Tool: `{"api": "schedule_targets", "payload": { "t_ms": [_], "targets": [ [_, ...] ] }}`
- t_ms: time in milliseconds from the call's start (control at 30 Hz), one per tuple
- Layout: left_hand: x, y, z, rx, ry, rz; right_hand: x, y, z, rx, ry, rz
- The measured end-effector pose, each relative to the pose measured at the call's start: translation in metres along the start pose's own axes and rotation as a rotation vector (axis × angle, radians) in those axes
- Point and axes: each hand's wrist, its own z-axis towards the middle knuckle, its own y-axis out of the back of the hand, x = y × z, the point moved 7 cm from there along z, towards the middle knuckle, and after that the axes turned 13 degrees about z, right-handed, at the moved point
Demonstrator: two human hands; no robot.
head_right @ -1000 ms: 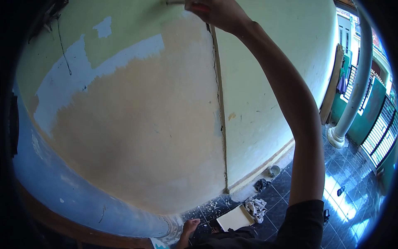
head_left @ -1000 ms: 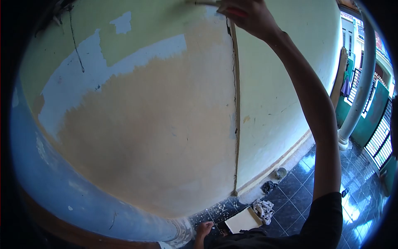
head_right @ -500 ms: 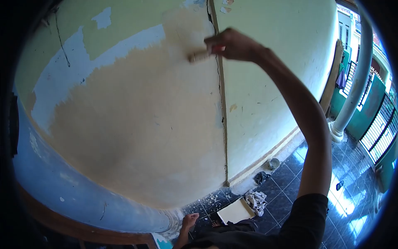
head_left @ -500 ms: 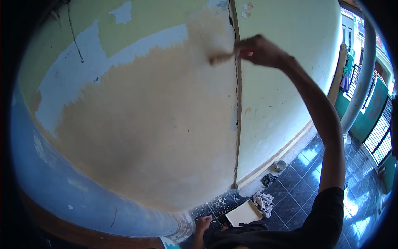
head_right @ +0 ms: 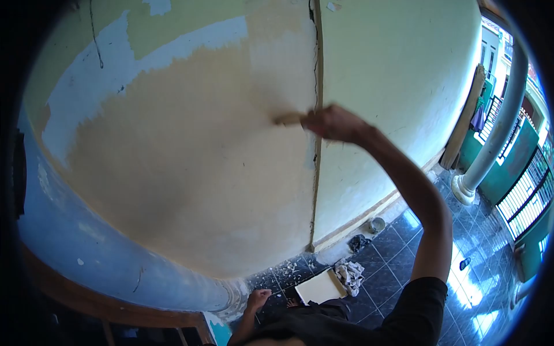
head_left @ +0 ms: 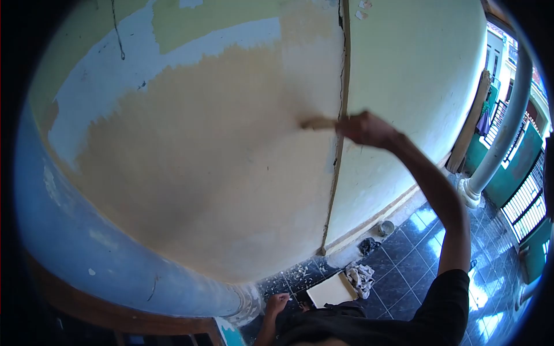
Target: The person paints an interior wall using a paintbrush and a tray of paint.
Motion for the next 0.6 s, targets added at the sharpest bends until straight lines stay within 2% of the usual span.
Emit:
{"api": "schedule_targets", "payload": {
  "t_ms": [33, 67, 133, 167, 233, 267, 367, 433, 500, 600],
  "targets": [
    [0.0, 0.001, 0.001, 0.022, 0.005, -0.004, 0.003, 0.027, 0.029, -0.086, 0.068, 0.033],
    [0.001, 0.003, -0.002, 0.022, 0.013, 0.001, 0.009, 0.051, 0.059, -0.044, 0.061, -0.088],
    [-0.004, 0.014, 0.002, -0.029, -0.007, -0.063, 0.022, 0.111, 0.099, -0.204, 0.188, -0.068],
    [-0.007, 0.02, 0.004, -0.032, -0.007, -0.062, 0.032, 0.138, 0.112, -0.275, 0.233, -0.074],
    [-0.01, 0.026, -0.002, -0.046, 0.028, 0.009, 0.042, 0.17, 0.118, -0.483, 0.336, -0.276],
    [-0.007, 0.021, -0.003, -0.04, 0.035, 0.008, 0.039, 0.177, 0.12, -0.533, 0.312, -0.248],
    [0.007, 0.018, -0.002, -0.05, 0.023, 0.037, 0.026, 0.108, 0.108, -0.406, 0.226, -0.268],
    [0.013, 0.013, -0.006, -0.052, 0.013, -0.005, 0.054, 0.03, 0.075, -0.201, 0.268, -0.373],
    [0.019, 0.008, -0.008, -0.04, 0.012, -0.02, 0.075, -0.017, 0.05, -0.059, 0.287, 0.018],
    [0.019, 0.01, -0.01, -0.034, 0.017, -0.017, 0.076, -0.025, 0.064, 0.061, 0.219, 0.039]
  ]
}}
